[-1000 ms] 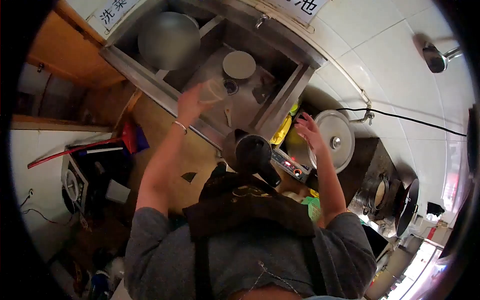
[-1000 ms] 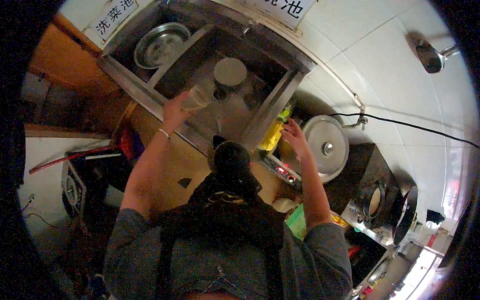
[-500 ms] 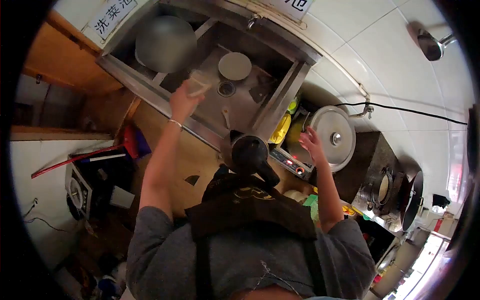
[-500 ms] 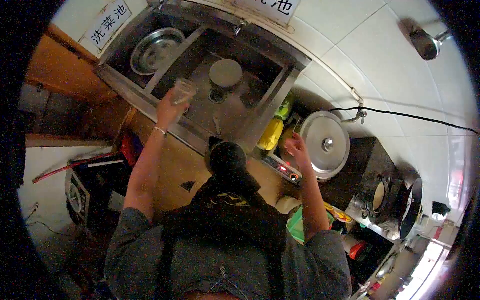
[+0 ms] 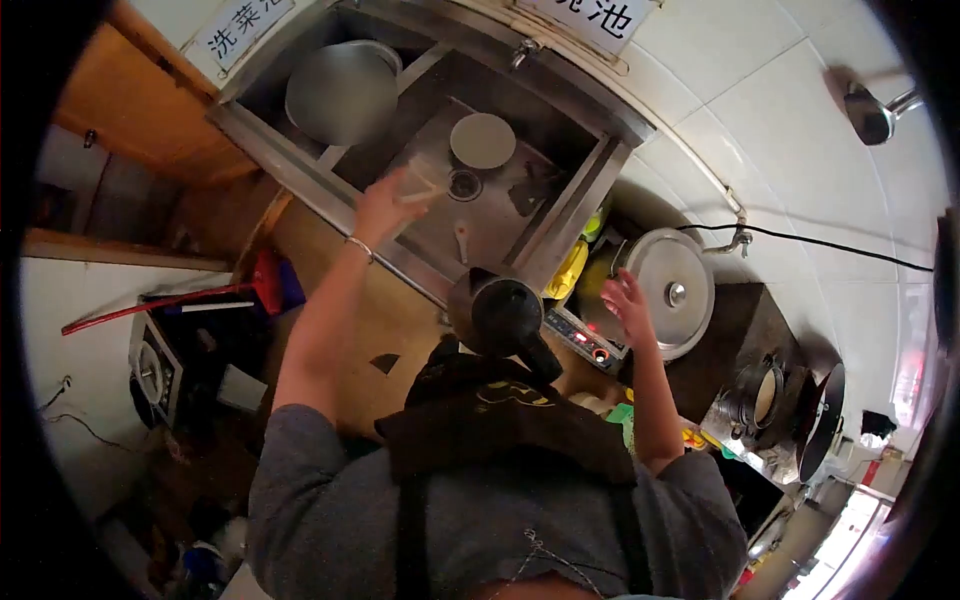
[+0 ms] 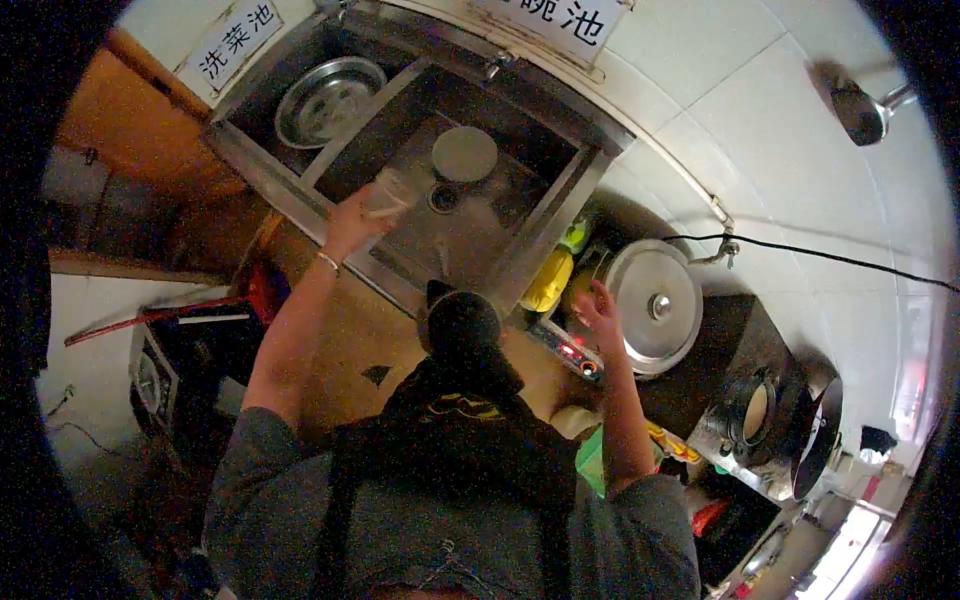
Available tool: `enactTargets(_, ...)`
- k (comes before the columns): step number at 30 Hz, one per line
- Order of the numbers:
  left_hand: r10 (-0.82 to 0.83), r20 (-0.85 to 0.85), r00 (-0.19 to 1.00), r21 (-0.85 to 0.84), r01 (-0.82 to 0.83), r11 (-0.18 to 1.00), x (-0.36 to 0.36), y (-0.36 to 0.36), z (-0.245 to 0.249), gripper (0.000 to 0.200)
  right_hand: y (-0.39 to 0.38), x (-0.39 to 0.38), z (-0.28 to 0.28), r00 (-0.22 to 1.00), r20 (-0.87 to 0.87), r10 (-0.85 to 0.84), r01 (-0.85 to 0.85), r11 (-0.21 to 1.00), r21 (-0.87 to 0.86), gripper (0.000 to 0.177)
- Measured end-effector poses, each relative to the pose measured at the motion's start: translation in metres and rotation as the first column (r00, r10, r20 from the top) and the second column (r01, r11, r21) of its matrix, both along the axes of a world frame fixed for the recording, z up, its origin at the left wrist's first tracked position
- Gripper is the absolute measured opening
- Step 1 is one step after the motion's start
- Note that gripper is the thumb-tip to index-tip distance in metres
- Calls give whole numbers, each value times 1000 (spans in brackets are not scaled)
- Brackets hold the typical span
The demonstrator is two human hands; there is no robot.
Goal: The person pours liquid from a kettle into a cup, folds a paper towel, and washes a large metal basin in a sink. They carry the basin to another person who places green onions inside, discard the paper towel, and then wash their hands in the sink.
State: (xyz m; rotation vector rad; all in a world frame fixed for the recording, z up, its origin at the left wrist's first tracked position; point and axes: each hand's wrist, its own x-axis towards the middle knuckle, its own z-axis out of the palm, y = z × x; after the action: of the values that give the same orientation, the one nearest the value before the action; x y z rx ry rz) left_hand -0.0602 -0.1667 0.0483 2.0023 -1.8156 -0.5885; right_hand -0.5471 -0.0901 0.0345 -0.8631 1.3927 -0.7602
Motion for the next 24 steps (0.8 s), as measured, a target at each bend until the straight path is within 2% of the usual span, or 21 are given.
enactTargets(2, 159, -286, 945, -196, -220, 956, 9, -9, -16, 84, -2, 5, 1, 1000, 6, -6, 6, 1000, 11, 56)
enactTargets(3, 157, -284, 946, -197, -218, 956, 11, -9, -13, 84, -1, 5, -1, 1000, 8, -8, 8, 1000, 9, 56)
enactTargets(5, -40, -136, 990, 60, 49, 997, 9, -7, -13, 87, 1, -1, -4, 1000, 10, -4, 4, 1000, -13, 56)
enactTargets(6, -35, -139, 990, 61, 44, 997, 9, -6, -17, 87, 0, -3, -3, 1000, 7, 1, -1, 1000, -11, 56)
enactTargets(8, 128, -208, 970, -19, -135, 991, 13, -7, -24, 89, 2, 0, -6, 1000, 30, -3, 4, 1000, -18, 55)
enactTargets(9, 127, -210, 969, -10, -132, 991, 14, -7, -29, 89, 6, 0, -5, 1000, 26, -7, 7, 1000, -9, 55)
enactTargets(11, 172, -354, 919, 122, -137, 983, 19, -10, -37, 88, 7, 3, -5, 997, 81, -3, 4, 1000, -7, 55)
enactTargets(12, 173, -352, 920, 124, -138, 983, 19, -10, -35, 88, 7, 9, 0, 997, 83, -3, 3, 1000, -5, 55)
enactTargets(14, 34, -163, 986, 68, -23, 997, 13, -9, -22, 80, 12, 17, 16, 1000, -1, -21, 21, 996, 92, 55)
enactTargets(15, 37, -168, 985, 73, -25, 997, 8, -6, -11, 80, 14, 15, 15, 1000, -7, -19, 20, 995, 97, 55)
enactTargets(16, 108, -410, 906, 76, -84, 994, 5, -5, 4, 73, 14, 14, 13, 1000, -5, -9, 10, 997, 81, 55)
enactTargets(17, 164, -621, 766, 90, -139, 986, 6, -5, 12, 67, 13, 16, 8, 1000, 3, 0, 0, 998, 61, 55)
enactTargets(18, 164, -617, 769, 89, -139, 986, 9, -6, 11, 67, 13, 16, 1, 1000, 7, -1, 0, 998, 61, 55)
enactTargets(20, 53, -577, 815, 101, 7, 995, 7, -2, 2, 55, 16, 5, -7, 1000, -25, 17, -16, 999, 46, 59)
enactTargets(21, 54, -576, 816, 101, 5, 995, 10, -4, -3, 55, 16, 6, -4, 1000, -24, 19, -18, 999, 46, 59)
enactTargets(23, 229, -547, 806, 176, -157, 972, 16, -9, -12, 56, 18, 8, 1, 1000, 19, -4, 3, 999, 37, 58)
enactTargets(24, 230, -549, 804, 177, -156, 972, 14, -10, -17, 56, 18, 7, 2, 1000, 15, -4, 3, 999, 38, 58)
